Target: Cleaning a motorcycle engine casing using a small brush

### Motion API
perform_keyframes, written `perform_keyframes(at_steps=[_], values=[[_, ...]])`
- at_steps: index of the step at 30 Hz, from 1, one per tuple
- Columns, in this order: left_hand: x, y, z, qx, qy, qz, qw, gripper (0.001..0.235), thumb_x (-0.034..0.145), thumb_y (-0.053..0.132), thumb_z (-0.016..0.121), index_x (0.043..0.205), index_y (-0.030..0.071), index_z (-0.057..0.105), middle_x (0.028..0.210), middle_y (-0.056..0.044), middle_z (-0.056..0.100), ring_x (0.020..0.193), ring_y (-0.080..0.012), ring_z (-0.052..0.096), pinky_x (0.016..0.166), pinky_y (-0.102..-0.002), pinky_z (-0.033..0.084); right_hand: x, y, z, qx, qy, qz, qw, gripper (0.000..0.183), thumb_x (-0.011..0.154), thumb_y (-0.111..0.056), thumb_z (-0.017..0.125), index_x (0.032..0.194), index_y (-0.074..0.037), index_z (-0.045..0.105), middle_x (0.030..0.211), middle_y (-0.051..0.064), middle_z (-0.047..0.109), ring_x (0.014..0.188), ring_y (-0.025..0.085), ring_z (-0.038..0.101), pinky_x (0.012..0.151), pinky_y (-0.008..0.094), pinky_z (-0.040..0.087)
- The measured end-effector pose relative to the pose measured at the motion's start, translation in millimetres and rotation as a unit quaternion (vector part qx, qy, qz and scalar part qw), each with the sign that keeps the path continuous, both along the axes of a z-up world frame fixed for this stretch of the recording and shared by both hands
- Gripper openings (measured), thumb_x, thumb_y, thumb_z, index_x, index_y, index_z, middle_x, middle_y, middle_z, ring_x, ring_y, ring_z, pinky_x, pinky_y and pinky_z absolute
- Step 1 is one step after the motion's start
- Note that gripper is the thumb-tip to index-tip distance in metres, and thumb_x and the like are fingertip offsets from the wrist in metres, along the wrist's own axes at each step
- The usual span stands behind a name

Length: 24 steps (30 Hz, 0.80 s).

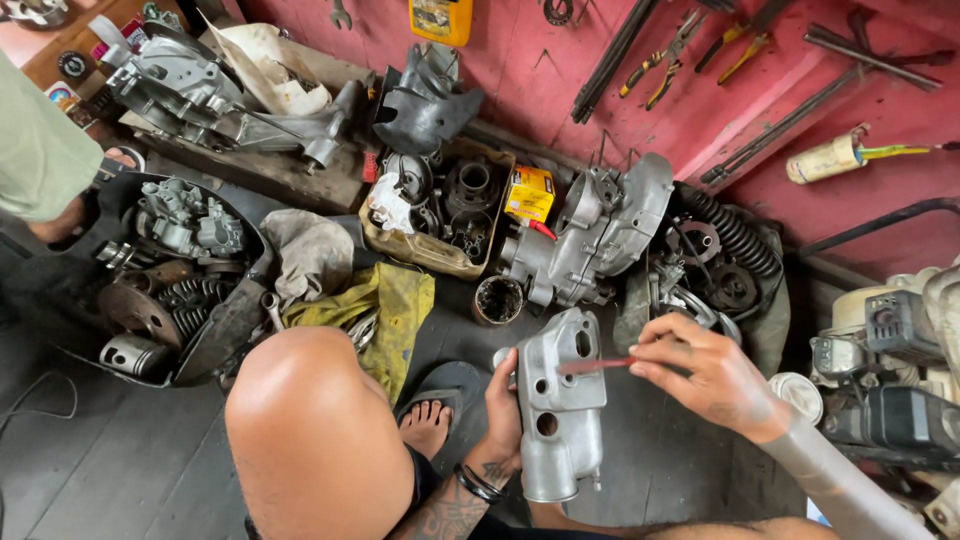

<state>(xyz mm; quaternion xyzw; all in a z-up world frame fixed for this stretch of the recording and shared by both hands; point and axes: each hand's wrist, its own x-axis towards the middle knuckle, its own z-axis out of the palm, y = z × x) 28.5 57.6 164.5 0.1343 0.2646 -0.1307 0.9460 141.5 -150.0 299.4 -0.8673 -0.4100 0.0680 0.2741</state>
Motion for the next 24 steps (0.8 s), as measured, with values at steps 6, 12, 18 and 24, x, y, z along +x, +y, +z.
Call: perform_keyframes(at_steps=[6, 12, 18, 24], values=[[2, 1, -9, -0.006, -0.04, 0.005, 0.999, 0.076, 0.091, 0.056, 0.041, 0.135, -0.003, 0.06, 0.114, -0.022, 0.069, 0.09, -0.0285, 0.068, 0.077, -0.04, 0.055, 0, 6, 3, 0.013, -0.074, -0.04, 0.996, 0.013, 0.079, -0.017, 0.079, 0.088, -0.008, 0.08, 0.099, -0.001, 0.07, 0.074, 0.013, 0.065, 0.065, 0.025, 0.054], [-6, 2, -26, 0.024, 0.062, -0.003, 0.998, 0.069, 0.092, 0.058, 0.047, 0.121, -0.002, 0.068, 0.108, -0.02, 0.069, 0.086, -0.0255, 0.06, 0.079, -0.037, 0.047, -5, 7, 2, 0.03, -0.051, -0.052, 0.997, 0.008, 0.082, -0.014, 0.076, 0.086, -0.008, 0.079, 0.101, 0.0, 0.069, 0.077, 0.015, 0.068, 0.072, 0.025, 0.055], [-1, 2, -22, 0.017, 0.055, 0.017, 0.998, 0.063, 0.093, 0.053, 0.048, 0.125, 0.002, 0.067, 0.115, -0.019, 0.069, 0.092, -0.0242, 0.061, 0.082, -0.035, 0.046, -5, 10, 9, 0.021, -0.012, 0.022, 0.999, 0.014, 0.081, -0.011, 0.078, 0.095, -0.008, 0.079, 0.099, 0.0, 0.068, 0.066, 0.012, 0.064, 0.06, 0.024, 0.053], [-2, 3, -5, -0.002, -0.011, 0.003, 1.0, 0.073, 0.092, 0.055, 0.041, 0.135, 0.0, 0.06, 0.118, -0.023, 0.068, 0.095, -0.0315, 0.066, 0.082, -0.043, 0.052, -5, 9, 11, 0.005, -0.072, -0.022, 0.997, 0.013, 0.081, -0.016, 0.078, 0.09, -0.007, 0.079, 0.099, 0.0, 0.07, 0.07, 0.014, 0.066, 0.064, 0.024, 0.054]])
